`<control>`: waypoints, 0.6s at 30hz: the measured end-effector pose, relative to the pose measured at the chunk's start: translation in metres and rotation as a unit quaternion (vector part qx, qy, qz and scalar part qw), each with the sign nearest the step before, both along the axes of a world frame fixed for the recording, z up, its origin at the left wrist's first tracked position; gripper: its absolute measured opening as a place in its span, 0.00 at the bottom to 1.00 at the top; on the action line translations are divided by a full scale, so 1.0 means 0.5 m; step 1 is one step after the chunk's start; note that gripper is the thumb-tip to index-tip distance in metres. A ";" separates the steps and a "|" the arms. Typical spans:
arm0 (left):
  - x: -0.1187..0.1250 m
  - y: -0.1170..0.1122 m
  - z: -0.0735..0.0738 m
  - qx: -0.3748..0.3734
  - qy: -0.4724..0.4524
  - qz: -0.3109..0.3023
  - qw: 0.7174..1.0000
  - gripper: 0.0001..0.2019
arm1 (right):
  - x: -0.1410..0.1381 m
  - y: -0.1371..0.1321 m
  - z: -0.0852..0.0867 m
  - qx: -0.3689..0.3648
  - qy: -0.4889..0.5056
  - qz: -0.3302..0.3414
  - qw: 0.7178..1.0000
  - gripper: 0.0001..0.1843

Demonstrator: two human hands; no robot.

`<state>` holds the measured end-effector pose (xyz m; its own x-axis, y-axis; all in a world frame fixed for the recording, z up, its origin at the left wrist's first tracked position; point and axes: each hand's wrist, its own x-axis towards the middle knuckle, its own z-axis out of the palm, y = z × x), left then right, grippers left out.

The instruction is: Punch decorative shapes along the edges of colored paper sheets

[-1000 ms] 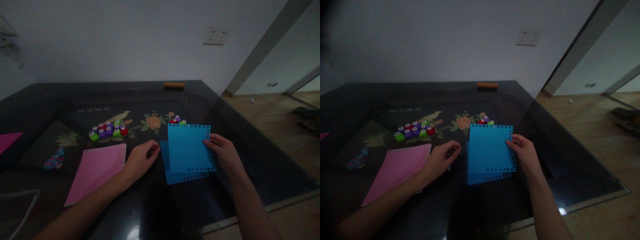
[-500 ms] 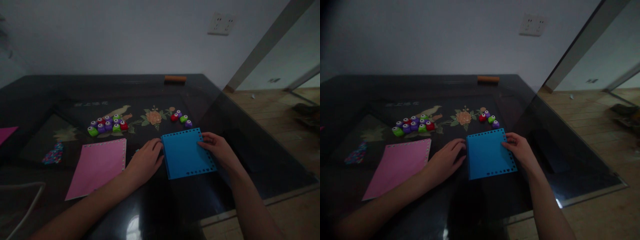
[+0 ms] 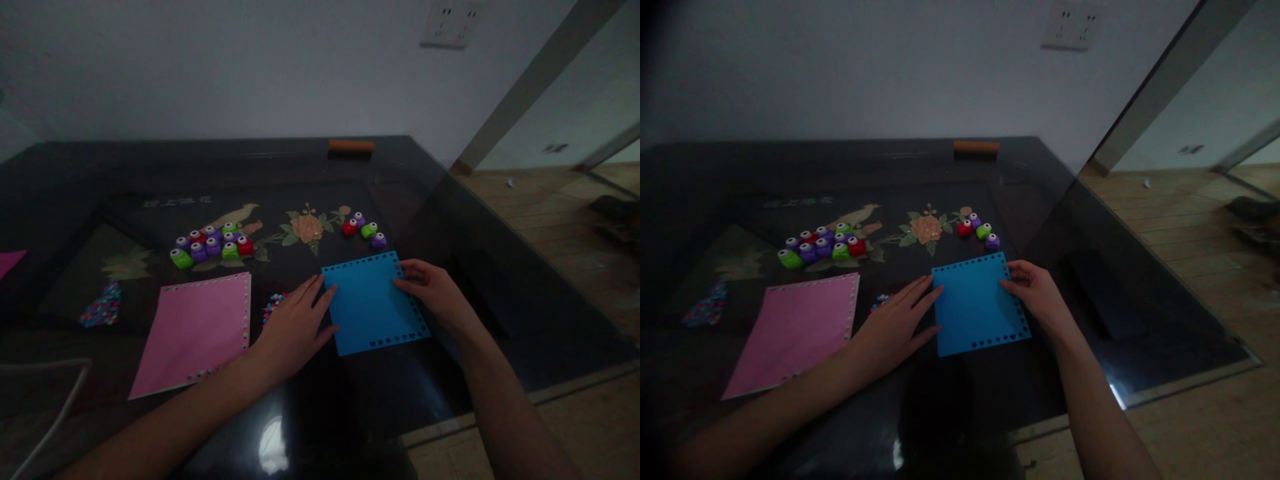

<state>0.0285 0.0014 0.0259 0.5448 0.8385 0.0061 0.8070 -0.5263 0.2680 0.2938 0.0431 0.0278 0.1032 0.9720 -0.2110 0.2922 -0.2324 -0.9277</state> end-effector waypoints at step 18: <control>-0.002 0.001 -0.007 0.022 0.022 -0.005 0.999 0.30 | -0.001 0.000 -0.004 0.008 -0.021 0.004 1.000 0.16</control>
<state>0.0277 0.0021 0.0225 0.5541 0.8323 0.0177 0.8121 -0.5451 0.2084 0.2934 0.0432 0.0257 0.1048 0.9759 -0.1915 0.3333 -0.2159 -0.9178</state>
